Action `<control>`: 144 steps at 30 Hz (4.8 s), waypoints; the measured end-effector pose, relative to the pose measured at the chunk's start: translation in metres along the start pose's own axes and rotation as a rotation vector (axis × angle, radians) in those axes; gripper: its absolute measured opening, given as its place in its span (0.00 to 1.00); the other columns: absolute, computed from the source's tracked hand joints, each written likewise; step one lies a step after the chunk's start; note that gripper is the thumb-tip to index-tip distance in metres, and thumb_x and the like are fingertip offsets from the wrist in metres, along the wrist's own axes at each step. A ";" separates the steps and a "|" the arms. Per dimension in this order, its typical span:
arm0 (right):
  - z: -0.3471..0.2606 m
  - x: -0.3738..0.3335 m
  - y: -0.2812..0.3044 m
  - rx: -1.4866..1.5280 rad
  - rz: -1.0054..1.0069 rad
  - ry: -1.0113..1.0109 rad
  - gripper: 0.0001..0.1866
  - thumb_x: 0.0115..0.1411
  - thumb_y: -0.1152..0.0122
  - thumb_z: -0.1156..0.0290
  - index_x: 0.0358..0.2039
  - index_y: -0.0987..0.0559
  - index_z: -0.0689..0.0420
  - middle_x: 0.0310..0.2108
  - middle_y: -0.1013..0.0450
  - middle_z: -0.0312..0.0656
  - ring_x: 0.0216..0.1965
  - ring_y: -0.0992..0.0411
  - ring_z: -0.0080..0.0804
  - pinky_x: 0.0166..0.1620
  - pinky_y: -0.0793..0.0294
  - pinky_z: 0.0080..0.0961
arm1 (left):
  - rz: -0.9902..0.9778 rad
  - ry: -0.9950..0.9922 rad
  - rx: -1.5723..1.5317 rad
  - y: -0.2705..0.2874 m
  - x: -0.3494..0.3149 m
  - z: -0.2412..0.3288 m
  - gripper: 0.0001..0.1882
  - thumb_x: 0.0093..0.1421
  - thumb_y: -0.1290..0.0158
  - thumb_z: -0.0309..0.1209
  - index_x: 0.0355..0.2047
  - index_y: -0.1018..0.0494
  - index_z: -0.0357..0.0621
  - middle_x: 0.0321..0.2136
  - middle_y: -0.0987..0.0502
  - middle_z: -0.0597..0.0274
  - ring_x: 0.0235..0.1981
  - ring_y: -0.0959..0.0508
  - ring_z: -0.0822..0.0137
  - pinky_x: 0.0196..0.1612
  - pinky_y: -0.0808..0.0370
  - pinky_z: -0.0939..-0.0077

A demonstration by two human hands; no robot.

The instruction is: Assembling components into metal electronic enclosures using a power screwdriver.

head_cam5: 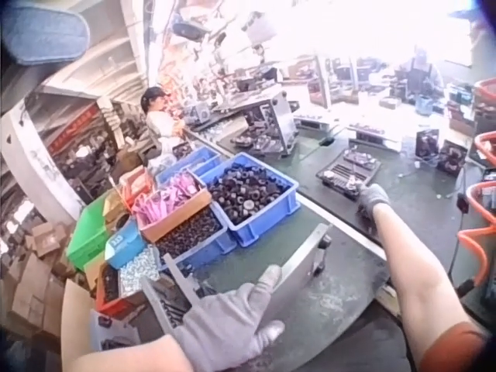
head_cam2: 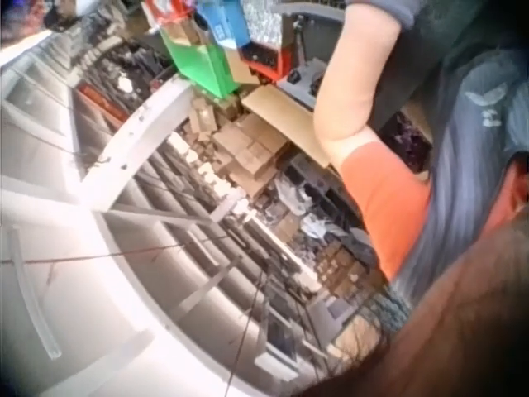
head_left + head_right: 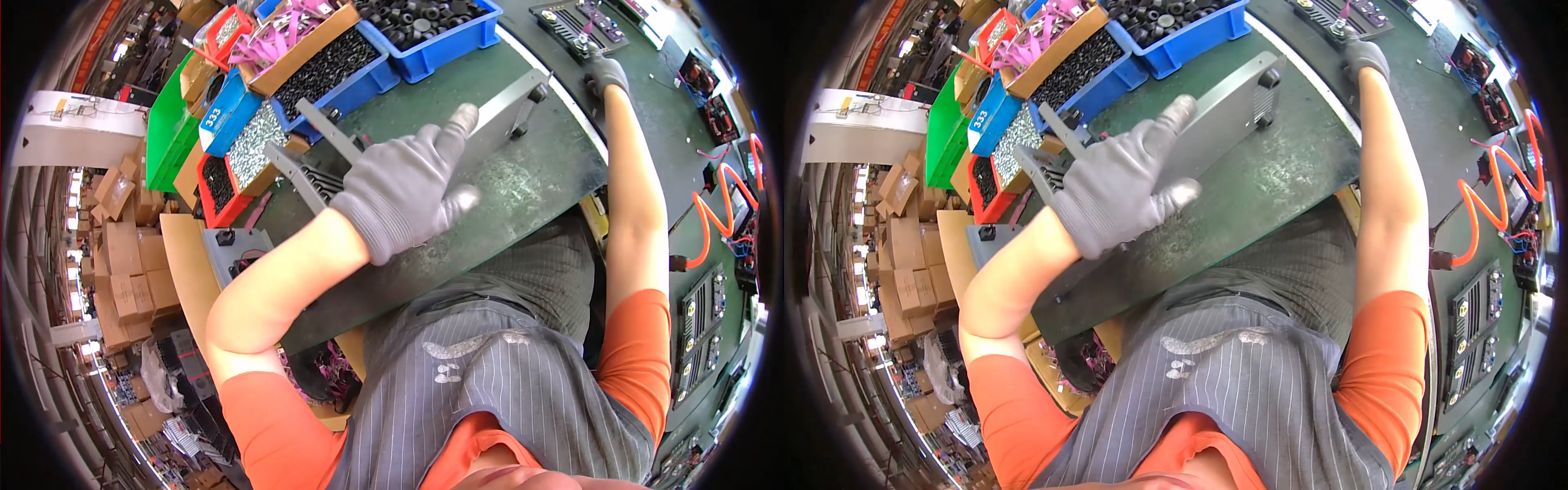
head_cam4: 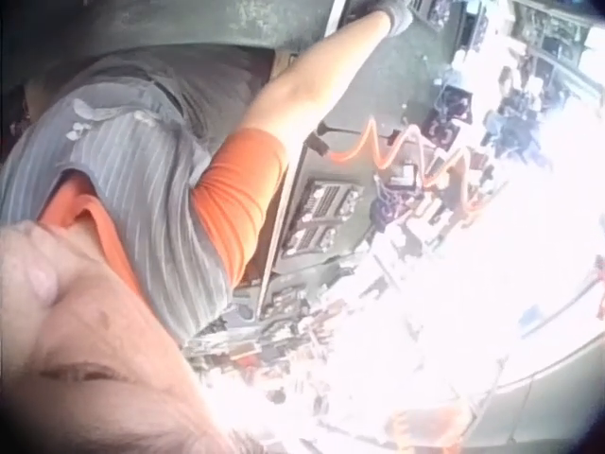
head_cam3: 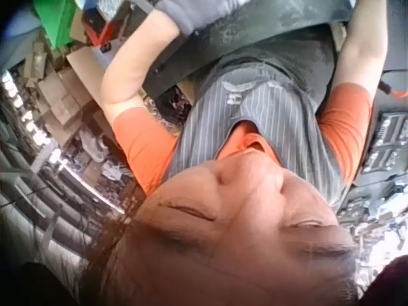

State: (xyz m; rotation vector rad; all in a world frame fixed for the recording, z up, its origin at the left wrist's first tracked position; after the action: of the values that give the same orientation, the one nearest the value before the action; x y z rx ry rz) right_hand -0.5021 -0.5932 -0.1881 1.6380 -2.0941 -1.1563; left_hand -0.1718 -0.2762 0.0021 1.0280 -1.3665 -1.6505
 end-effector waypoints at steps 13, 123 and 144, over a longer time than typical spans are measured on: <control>-0.059 -0.126 0.073 0.307 0.271 0.465 0.18 0.62 0.39 0.56 0.45 0.19 0.55 0.18 0.27 0.33 0.17 0.33 0.17 0.21 0.36 0.18 | -0.033 0.076 -0.096 -0.013 -0.020 -0.019 0.26 0.62 0.49 0.47 0.55 0.33 0.47 0.41 0.21 0.49 0.39 0.20 0.48 0.41 0.22 0.56; 0.119 -0.422 0.003 0.657 -0.810 0.022 0.43 0.44 0.30 0.64 0.60 0.36 0.65 0.40 0.29 0.47 0.32 0.27 0.26 0.35 0.26 0.21 | -0.035 0.404 -2.503 -0.181 -0.068 0.030 0.16 0.70 0.52 0.41 0.47 0.28 0.42 0.29 0.26 0.69 0.20 0.36 0.81 0.20 0.38 0.89; 0.102 -0.450 -0.015 0.631 -1.171 0.125 0.44 0.37 0.23 0.60 0.55 0.30 0.61 0.34 0.29 0.33 0.33 0.32 0.21 0.39 0.31 0.20 | 0.196 0.419 -1.897 -0.160 -0.026 0.045 0.13 0.69 0.49 0.38 0.39 0.26 0.39 0.20 0.29 0.71 0.15 0.38 0.81 0.18 0.40 0.86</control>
State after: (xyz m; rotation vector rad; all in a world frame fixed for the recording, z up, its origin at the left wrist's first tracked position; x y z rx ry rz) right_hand -0.4002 -0.1449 -0.1439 3.3241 -1.3746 -0.5022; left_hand -0.2108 -0.2105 -0.1479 -0.0126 0.5672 -1.5439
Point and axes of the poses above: each hand's wrist, its own x-axis towards the middle knuckle, its own y-axis out of the back of the hand, z = x × y, the point moved 9 cm from there along x, towards the middle knuckle
